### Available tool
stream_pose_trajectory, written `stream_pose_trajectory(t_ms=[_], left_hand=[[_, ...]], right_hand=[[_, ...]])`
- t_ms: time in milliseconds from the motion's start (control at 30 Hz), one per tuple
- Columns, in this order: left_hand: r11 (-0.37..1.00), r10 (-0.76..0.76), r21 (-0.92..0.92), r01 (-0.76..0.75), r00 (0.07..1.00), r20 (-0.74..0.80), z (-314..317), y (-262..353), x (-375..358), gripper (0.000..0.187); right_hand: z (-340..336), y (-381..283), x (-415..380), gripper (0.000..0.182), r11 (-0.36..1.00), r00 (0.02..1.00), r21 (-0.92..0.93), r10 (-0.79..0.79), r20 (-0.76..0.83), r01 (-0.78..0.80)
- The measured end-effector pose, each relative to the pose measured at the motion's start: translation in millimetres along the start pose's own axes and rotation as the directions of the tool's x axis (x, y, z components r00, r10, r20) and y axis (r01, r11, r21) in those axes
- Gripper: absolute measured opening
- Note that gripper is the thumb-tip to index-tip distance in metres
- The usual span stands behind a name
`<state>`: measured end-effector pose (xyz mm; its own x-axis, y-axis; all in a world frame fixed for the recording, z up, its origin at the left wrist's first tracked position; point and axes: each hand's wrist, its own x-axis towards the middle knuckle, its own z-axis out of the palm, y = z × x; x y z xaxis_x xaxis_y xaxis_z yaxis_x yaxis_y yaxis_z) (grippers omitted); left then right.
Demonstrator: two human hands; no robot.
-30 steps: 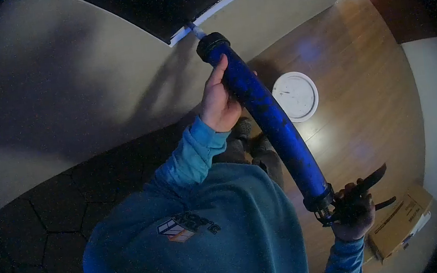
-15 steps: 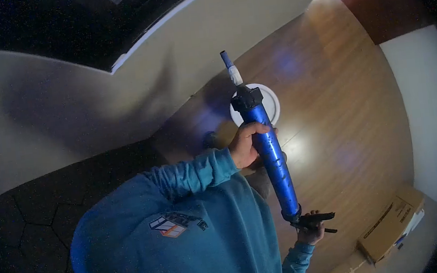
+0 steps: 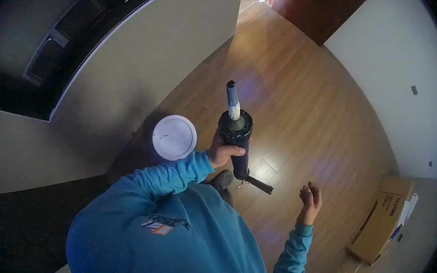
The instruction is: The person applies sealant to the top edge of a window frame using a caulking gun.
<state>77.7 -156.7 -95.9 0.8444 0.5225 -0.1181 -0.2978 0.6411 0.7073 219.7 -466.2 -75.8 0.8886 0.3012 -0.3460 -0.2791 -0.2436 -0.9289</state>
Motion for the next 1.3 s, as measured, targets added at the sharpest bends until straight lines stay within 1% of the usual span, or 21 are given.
stream_pose_trajectory(t_ms=[67, 133, 200, 233, 300, 333, 367, 433, 467, 567, 633, 667, 700, 800, 900, 967, 1033, 1100, 1167, 1233, 1300], left_hand=[[0.999, 0.021, 0.050, -0.021, 1.000, 0.002, 21.6, -5.7, 24.2, 0.066], [0.980, 0.156, 0.104, -0.170, 0.979, 0.130, 19.7, 3.7, 48.5, 0.071], [0.972, 0.202, 0.096, -0.216, 0.970, 0.134, 34.7, 19.7, 79.6, 0.074], [0.968, 0.225, 0.076, -0.237, 0.964, 0.144, 50.4, 19.0, 95.8, 0.077], [0.980, 0.183, 0.048, -0.194, 0.967, 0.177, 62.4, 26.3, 126.7, 0.085], [0.970, 0.200, 0.085, -0.229, 0.943, 0.267, 71.8, 35.2, 141.2, 0.088], [0.957, 0.209, 0.118, -0.265, 0.913, 0.351, 76.9, 41.7, 155.5, 0.091], [0.913, 0.333, 0.119, -0.390, 0.881, 0.336, 73.2, 47.4, 186.6, 0.093], [0.896, 0.335, 0.169, -0.410, 0.875, 0.349, 72.6, 56.5, 199.5, 0.093], [0.854, 0.308, 0.316, -0.413, 0.891, 0.333, 77.7, 63.6, 205.8, 0.083], [0.751, 0.358, 0.528, -0.397, 0.916, 0.180, 59.7, 57.3, 216.9, 0.073], [0.830, 0.361, 0.438, -0.347, 0.931, 0.053, 44.5, 44.2, 224.1, 0.068], [0.821, 0.323, 0.515, -0.247, 0.944, -0.062, 21.5, 30.0, 226.5, 0.068], [0.688, 0.201, 0.686, 0.237, 0.846, -0.494, -39.6, -10.1, 207.1, 0.061], [0.719, 0.230, 0.589, 0.370, 0.673, -0.704, -97.1, -92.0, 188.0, 0.056], [0.912, -0.091, 0.238, 0.334, 0.730, -0.677, -116.7, -101.9, 174.2, 0.067], [0.980, -0.171, -0.060, 0.190, 0.645, -0.744, -75.5, -88.1, 151.6, 0.062], [0.985, -0.118, -0.169, -0.025, 0.618, -0.778, -78.6, -130.3, 147.9, 0.057], [0.990, -0.129, -0.088, 0.112, 0.446, -0.886, -60.6, -133.6, 140.0, 0.063], [0.970, -0.148, -0.093, 0.223, 0.242, -0.959, -65.4, -194.1, 136.4, 0.067], [0.965, -0.207, -0.168, 0.202, 0.192, -0.959, -62.6, -255.3, 130.3, 0.065]], right_hand=[[46.7, -47.7, 37.9, 0.031, 0.986, 0.951, 0.055, -0.164, 0.263, 0.155], [109.2, -89.8, 60.9, 0.046, 0.955, 0.818, 0.078, -0.286, 0.499, 0.287], [162.6, -123.7, 97.0, 0.060, 0.816, 0.564, 0.178, -0.521, 0.641, 0.550], [166.4, -138.3, 118.7, 0.060, 0.811, 0.533, 0.198, -0.524, 0.664, 0.551], [186.9, -163.0, 159.1, 0.073, 0.823, 0.344, 0.342, -0.516, 0.785, 0.454], [198.7, -171.8, 187.8, 0.078, 0.667, 0.126, 0.390, -0.587, 0.800, 0.634], [207.9, -183.8, 195.9, 0.078, 0.670, 0.096, 0.393, -0.569, 0.817, 0.629], [226.3, -214.6, 202.3, 0.074, 0.732, 0.141, 0.400, -0.554, 0.820, 0.552], [232.9, -220.4, 202.2, 0.070, 0.753, 0.251, 0.377, -0.571, 0.781, 0.540], [226.3, -229.3, 234.0, 0.072, 0.602, 0.117, 0.477, -0.690, 0.714, 0.640], [232.6, -242.0, 249.0, 0.072, 0.583, 0.144, 0.476, -0.718, 0.681, 0.658], [235.0, -251.3, 251.9, 0.072, 0.636, 0.223, 0.487, -0.716, 0.661, 0.599], [238.1, -260.3, 255.2, 0.072, 0.683, 0.303, 0.498, -0.705, 0.641, 0.534], [254.3, -283.0, 279.9, 0.073, 0.637, 0.204, 0.662, -0.763, 0.613, 0.395], [272.6, -299.8, 301.2, 0.078, 0.624, 0.129, 0.734, -0.778, 0.615, 0.268], [293.4, -303.6, 314.8, 0.082, 0.639, 0.089, 0.764, -0.769, 0.633, 0.091], [309.9, -285.2, 331.3, 0.086, 0.675, 0.085, 0.737, -0.736, 0.671, 0.028], [345.0, -253.6, 360.7, 0.087, 0.752, 0.050, 0.651, -0.650, 0.759, -0.107], [379.9, -206.1, 369.3, 0.084, 0.771, 0.007, 0.614, -0.622, 0.783, -0.171], [397.7, -147.6, 382.3, 0.078, 0.900, 0.061, 0.407, -0.402, 0.914, -0.157], [404.0, -79.0, 382.7, 0.074, 0.955, 0.030, 0.251, -0.250, 0.968, -0.158]])
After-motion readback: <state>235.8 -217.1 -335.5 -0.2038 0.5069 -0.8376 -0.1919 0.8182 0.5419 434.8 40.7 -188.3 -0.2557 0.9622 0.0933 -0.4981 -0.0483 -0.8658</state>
